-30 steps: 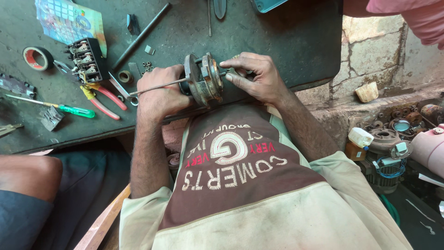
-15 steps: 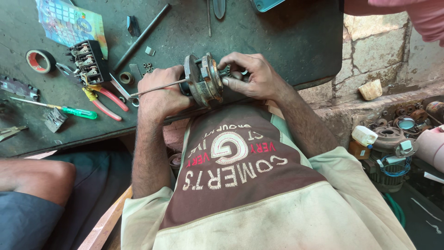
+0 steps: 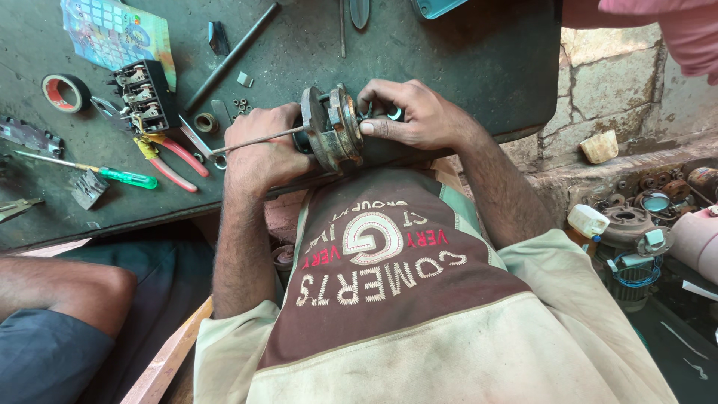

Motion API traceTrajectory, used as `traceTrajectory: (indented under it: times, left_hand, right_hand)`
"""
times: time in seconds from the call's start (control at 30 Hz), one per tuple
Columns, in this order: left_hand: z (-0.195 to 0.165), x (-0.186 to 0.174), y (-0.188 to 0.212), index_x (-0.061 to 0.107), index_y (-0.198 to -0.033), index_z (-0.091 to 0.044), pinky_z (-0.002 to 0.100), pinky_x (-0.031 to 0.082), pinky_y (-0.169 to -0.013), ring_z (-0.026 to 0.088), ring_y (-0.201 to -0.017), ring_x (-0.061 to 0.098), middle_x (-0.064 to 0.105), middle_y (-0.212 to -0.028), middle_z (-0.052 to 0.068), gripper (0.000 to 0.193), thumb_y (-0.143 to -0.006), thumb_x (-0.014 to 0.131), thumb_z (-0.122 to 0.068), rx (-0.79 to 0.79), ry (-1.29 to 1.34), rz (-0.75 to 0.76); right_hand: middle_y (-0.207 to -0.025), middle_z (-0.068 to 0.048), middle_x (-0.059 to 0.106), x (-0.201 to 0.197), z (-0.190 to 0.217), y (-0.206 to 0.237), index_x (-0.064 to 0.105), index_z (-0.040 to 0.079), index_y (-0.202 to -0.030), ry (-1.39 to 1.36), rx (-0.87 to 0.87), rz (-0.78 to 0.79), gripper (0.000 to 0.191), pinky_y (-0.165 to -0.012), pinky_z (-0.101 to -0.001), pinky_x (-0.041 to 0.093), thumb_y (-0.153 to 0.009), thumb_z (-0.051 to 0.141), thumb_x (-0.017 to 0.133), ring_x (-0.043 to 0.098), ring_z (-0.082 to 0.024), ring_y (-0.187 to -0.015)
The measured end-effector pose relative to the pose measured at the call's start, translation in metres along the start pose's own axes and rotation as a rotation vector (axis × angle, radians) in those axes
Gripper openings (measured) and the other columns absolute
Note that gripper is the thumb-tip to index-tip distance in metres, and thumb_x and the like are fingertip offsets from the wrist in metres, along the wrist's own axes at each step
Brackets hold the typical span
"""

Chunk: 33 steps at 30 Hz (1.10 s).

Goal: The person assembles a motor component by hand, inserting a gear and a washer onto a shaft. They use a screwdriver to adjust the internal parts and rotate the assembly to check the fit. The person handles the motor part repeatedly, turning it over and manipulating the gear and shaft.

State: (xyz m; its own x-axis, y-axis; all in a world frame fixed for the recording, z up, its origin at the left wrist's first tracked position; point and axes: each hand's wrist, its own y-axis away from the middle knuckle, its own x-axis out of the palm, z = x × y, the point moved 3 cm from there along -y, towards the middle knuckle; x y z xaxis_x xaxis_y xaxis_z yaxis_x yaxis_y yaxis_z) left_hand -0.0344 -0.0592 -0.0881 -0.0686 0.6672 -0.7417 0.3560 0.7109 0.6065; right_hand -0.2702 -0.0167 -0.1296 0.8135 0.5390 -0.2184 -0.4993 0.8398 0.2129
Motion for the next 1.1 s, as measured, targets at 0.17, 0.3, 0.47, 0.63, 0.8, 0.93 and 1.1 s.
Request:
traceTrajectory:
  times: [0.17, 0.3, 0.47, 0.63, 0.8, 0.93, 1.1]
  left_hand:
    - [0.0, 0.002, -0.001, 0.073, -0.101, -0.011, 0.052, 0.056, -0.08, 0.041, -0.083, 0.071, 0.074, -0.085, 0.018, 0.047, -0.066, 0.082, -0.041, 0.011, -0.013, -0.041]
    - [0.003, 0.005, -0.002, 0.072, -0.097, -0.01, 0.053, 0.055, -0.078, 0.041, -0.083, 0.071, 0.073, -0.084, 0.019, 0.049, -0.068, 0.082, -0.048, 0.001, -0.004, -0.043]
    - [0.005, 0.01, -0.004, 0.071, -0.095, -0.009, 0.054, 0.055, -0.077, 0.043, -0.083, 0.07, 0.072, -0.084, 0.02, 0.052, -0.07, 0.082, -0.053, 0.022, -0.009, -0.058]
    - [0.006, 0.012, -0.004, 0.072, -0.098, -0.01, 0.053, 0.055, -0.078, 0.042, -0.082, 0.071, 0.073, -0.083, 0.019, 0.043, -0.069, 0.078, -0.042, 0.046, -0.021, -0.086]
    - [0.004, 0.011, -0.004, 0.074, -0.098, -0.01, 0.053, 0.055, -0.079, 0.043, -0.084, 0.07, 0.073, -0.084, 0.021, 0.052, -0.069, 0.082, -0.053, 0.021, 0.008, -0.067]
    - [0.001, 0.009, -0.003, 0.075, -0.105, -0.011, 0.052, 0.055, -0.08, 0.043, -0.085, 0.071, 0.073, -0.085, 0.022, 0.054, -0.069, 0.081, -0.05, 0.034, 0.034, -0.073]
    - [-0.001, 0.008, -0.003, 0.075, -0.103, -0.01, 0.052, 0.055, -0.08, 0.043, -0.084, 0.07, 0.073, -0.084, 0.022, 0.053, -0.069, 0.082, -0.051, 0.032, 0.025, -0.076]
  right_hand:
    - [-0.088, -0.005, 0.069, -0.011, -0.006, 0.0, 0.062, 0.005, -0.114, -0.048, 0.101, 0.046, 0.028, -0.071, -0.0342, 0.055, -0.1, 0.03, 0.068, 0.067, -0.013, -0.082]
    - [-0.098, -0.011, 0.07, -0.022, 0.004, 0.004, 0.061, 0.001, -0.123, 0.217, -0.026, -0.201, 0.029, -0.076, -0.0365, 0.058, -0.103, 0.02, 0.069, 0.071, -0.019, -0.088]
    - [-0.121, -0.028, 0.065, -0.025, 0.016, 0.022, 0.057, -0.007, -0.13, 0.339, -0.22, -0.358, 0.047, -0.081, -0.0405, 0.06, -0.086, -0.015, 0.047, 0.072, -0.03, -0.097]
    - [-0.13, -0.022, 0.07, -0.001, 0.002, 0.019, 0.065, 0.002, -0.133, 0.225, -0.127, -0.318, 0.043, -0.097, -0.0326, 0.058, -0.098, -0.017, 0.048, 0.074, -0.029, -0.114]
    - [-0.143, -0.03, 0.061, 0.043, 0.0, 0.02, 0.046, 0.0, -0.151, 0.256, -0.175, -0.389, 0.055, -0.109, -0.0377, 0.052, -0.098, -0.014, 0.051, 0.068, -0.039, -0.125]
    - [-0.149, -0.037, 0.051, 0.056, 0.01, 0.029, 0.023, -0.002, -0.16, 0.382, -0.267, -0.351, 0.074, -0.12, -0.0423, 0.043, -0.091, -0.016, 0.044, 0.057, -0.047, -0.136]
    - [-0.141, -0.024, 0.064, 0.048, 0.005, 0.027, 0.041, 0.003, -0.154, 0.083, -0.032, -0.332, 0.055, -0.114, -0.0378, 0.052, -0.103, -0.001, 0.06, 0.065, -0.033, -0.132]
